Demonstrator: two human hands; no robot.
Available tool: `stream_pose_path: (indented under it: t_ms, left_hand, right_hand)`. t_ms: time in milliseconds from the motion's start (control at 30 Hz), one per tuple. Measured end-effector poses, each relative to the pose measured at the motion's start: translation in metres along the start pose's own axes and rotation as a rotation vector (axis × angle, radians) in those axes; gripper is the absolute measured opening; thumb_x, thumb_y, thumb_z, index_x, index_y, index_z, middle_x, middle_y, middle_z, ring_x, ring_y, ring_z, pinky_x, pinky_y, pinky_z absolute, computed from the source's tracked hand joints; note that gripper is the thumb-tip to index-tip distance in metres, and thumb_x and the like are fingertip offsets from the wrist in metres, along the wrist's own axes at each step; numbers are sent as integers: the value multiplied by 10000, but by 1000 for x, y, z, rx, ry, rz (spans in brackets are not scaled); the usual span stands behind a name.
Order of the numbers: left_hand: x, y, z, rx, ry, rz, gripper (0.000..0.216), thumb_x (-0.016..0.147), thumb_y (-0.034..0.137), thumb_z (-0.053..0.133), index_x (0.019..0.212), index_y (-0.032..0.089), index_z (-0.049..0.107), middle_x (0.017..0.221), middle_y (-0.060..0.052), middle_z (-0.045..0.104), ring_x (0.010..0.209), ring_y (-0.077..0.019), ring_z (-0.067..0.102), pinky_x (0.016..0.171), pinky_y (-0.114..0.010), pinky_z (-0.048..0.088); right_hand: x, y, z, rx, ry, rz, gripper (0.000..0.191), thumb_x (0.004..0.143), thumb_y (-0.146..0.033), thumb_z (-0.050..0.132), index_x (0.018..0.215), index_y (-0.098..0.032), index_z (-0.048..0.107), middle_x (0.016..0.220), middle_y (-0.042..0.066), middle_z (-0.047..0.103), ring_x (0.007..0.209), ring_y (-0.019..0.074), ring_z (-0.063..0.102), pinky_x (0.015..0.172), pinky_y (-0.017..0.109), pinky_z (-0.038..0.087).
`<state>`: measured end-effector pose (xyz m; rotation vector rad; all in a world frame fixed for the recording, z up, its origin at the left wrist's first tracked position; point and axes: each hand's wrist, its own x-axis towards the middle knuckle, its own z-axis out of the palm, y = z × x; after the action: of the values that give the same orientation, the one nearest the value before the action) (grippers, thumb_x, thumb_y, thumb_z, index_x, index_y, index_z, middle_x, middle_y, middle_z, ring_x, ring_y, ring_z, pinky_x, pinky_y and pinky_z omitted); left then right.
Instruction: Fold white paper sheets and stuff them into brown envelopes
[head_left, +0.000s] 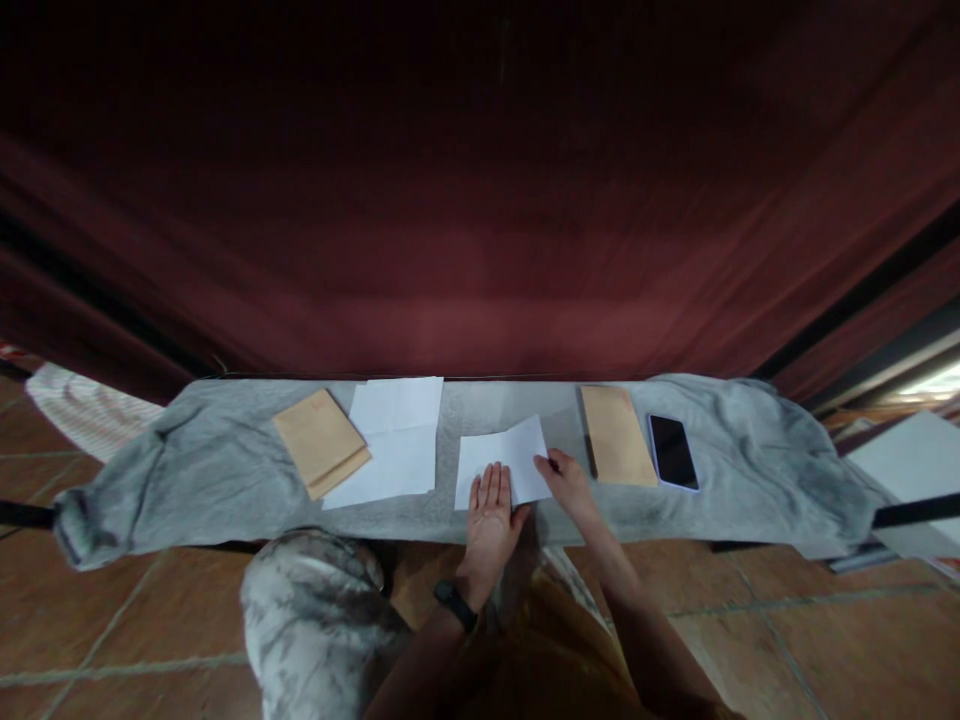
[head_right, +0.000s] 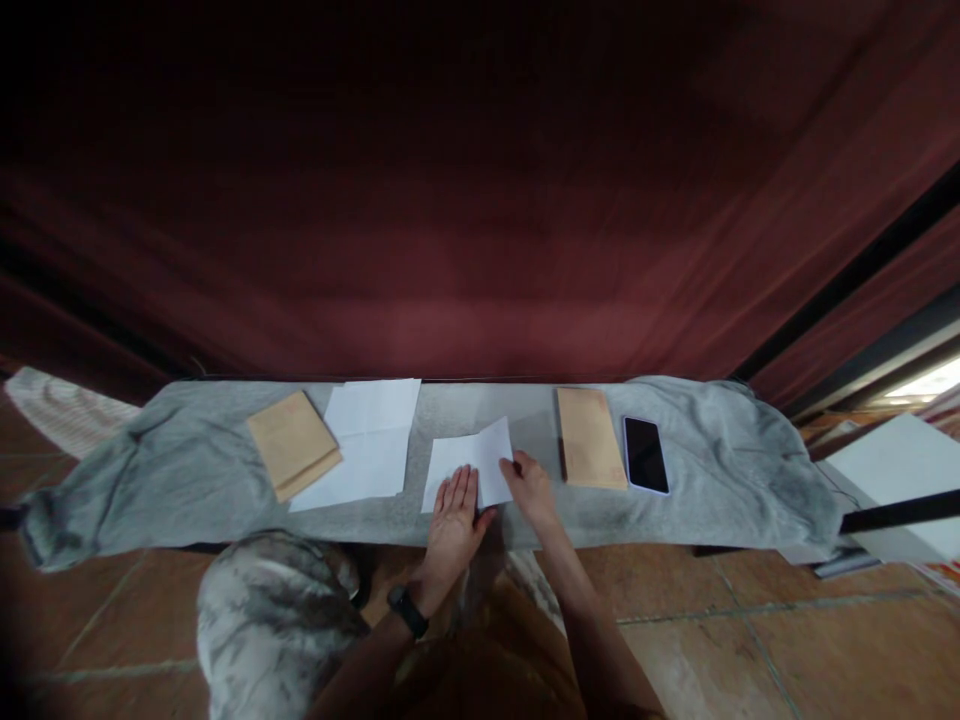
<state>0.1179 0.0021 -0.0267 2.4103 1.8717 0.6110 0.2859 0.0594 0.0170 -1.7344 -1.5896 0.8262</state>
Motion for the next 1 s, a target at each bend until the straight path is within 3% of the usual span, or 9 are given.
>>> stream_pose_path:
  t_ms: [133, 233, 300, 367, 467, 633, 867, 933, 1000]
  left_hand:
    - [26, 23, -29, -318, 41, -188, 548, 912, 195, 497, 1457, 146, 494, 1485, -147, 537, 1385, -300, 485, 1180, -490, 360]
    - [48, 30, -49, -915, 119, -388, 426, 986, 362, 441, 1287, 140, 645, 1248, -137, 704, 1190, -291, 640, 1073, -446, 480]
    - [58, 32, -55, -1205, 226, -548, 568, 1011, 523, 359, 1277, 101, 633, 1194, -160, 720, 1115, -285, 679, 978, -429, 543]
    - [61, 31, -53, -1388, 277, -704, 678, 985, 634, 347, 1282, 85, 612, 1179, -184, 719, 1067, -279, 699, 873, -395, 582]
    - [54, 26, -39, -1579, 204, -918, 670, 894, 693, 508, 1198, 110, 640, 1071, -165, 744, 952, -256, 722, 719, -328, 586]
    - [35, 16, -12, -1631, 47, -1114, 507, 768, 573, 741, 1050, 165, 640, 966, -88, 741, 794, -185, 713, 674, -301, 577]
    - [-6, 11, -16, -1696, -447, -941, 467, 765, 580, 727, 885, 130, 693, 887, -153, 745, 820, -245, 728, 746, -361, 587]
    - [-16, 16, -20, -1560, -403, -827, 502, 831, 630, 619, 834, 136, 705, 828, -141, 739, 750, -238, 714, 708, -357, 582]
    - [-18, 19, -23, -1323, -189, -667, 501, 896, 625, 525, 848, 163, 711, 845, -122, 739, 777, -235, 703, 753, -366, 580]
  right_hand:
    - [-9, -35, -13, 230, 17, -174, 359, 925, -517, 504, 785, -210, 625, 620, -38, 567, 571, 128, 517, 534, 221, 390]
    - [-10, -50, -25, 354, 16, -268, 445, 994, -536, 387, 966, -197, 673, 830, 30, 683, 786, 173, 633, 687, 251, 500]
    - [-9, -50, -29, 360, 82, -258, 478, 1022, -506, 309, 1084, -201, 671, 1005, 69, 712, 940, 199, 653, 816, 297, 530]
    - [-6, -41, -24, 281, 170, -216, 443, 1024, -457, 308, 1156, -215, 655, 1117, 83, 701, 1023, 212, 647, 903, 335, 527]
    - [-7, -16, -5, 78, 234, -218, 351, 983, -347, 405, 1215, -224, 638, 1207, 98, 668, 1129, 230, 622, 1007, 368, 489]
    - [-19, 27, 37, -97, 211, -262, 357, 932, -226, 437, 1220, -196, 646, 1227, 120, 657, 1158, 237, 618, 1034, 398, 498]
    - [-34, 46, 61, -106, 207, -290, 398, 983, -229, 385, 1305, -179, 613, 1420, 141, 568, 1332, 235, 521, 1114, 445, 459]
    - [-36, 44, 64, -96, 192, -299, 411, 1001, -240, 363, 1331, -180, 601, 1454, 130, 546, 1358, 222, 504, 1137, 430, 444]
    - [-39, 41, 69, -87, 185, -318, 431, 1016, -246, 336, 1370, -181, 573, 1474, 123, 534, 1359, 206, 507, 1140, 414, 446]
